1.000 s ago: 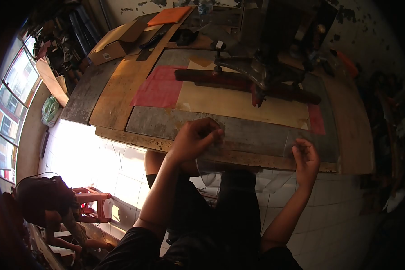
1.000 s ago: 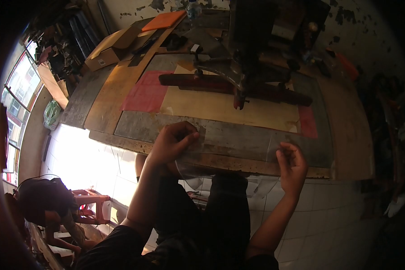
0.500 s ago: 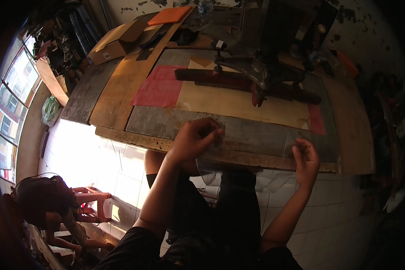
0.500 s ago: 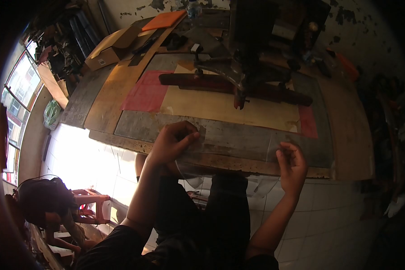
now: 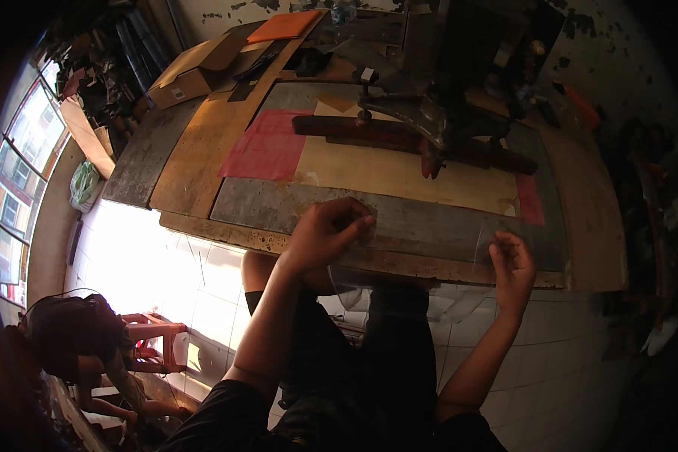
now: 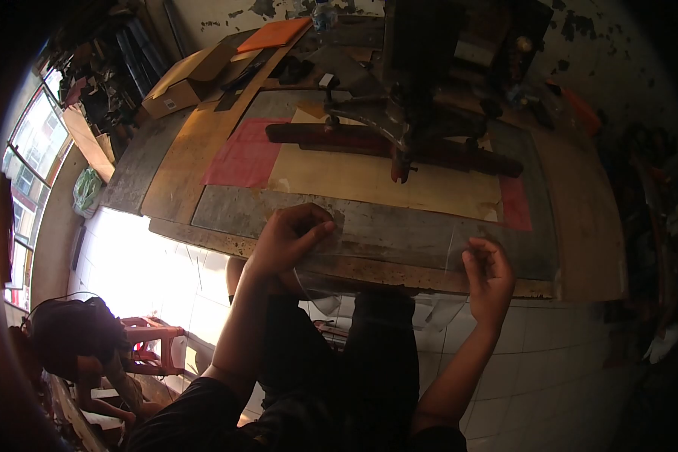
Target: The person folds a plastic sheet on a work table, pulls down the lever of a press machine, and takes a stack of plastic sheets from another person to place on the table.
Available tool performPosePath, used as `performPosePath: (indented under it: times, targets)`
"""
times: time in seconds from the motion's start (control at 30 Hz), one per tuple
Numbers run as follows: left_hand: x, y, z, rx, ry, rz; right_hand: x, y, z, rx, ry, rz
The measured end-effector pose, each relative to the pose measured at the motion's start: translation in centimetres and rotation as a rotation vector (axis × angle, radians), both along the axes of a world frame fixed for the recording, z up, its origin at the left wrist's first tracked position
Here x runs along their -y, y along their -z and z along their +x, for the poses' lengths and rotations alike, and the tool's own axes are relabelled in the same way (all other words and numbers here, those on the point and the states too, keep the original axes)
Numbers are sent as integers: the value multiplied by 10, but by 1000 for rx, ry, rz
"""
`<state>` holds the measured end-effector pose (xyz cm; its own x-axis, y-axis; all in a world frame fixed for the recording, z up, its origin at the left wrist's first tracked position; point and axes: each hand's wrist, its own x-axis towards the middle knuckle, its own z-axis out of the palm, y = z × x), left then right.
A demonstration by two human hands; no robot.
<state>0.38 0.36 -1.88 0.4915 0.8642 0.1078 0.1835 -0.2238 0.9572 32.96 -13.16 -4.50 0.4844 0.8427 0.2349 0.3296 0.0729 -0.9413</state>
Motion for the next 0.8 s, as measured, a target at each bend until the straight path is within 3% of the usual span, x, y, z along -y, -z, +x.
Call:
performPosePath:
  times: [0.8]
  targets:
    - [0,1,1,-71,-19,56,0,-3,-1,6,-6,-11]
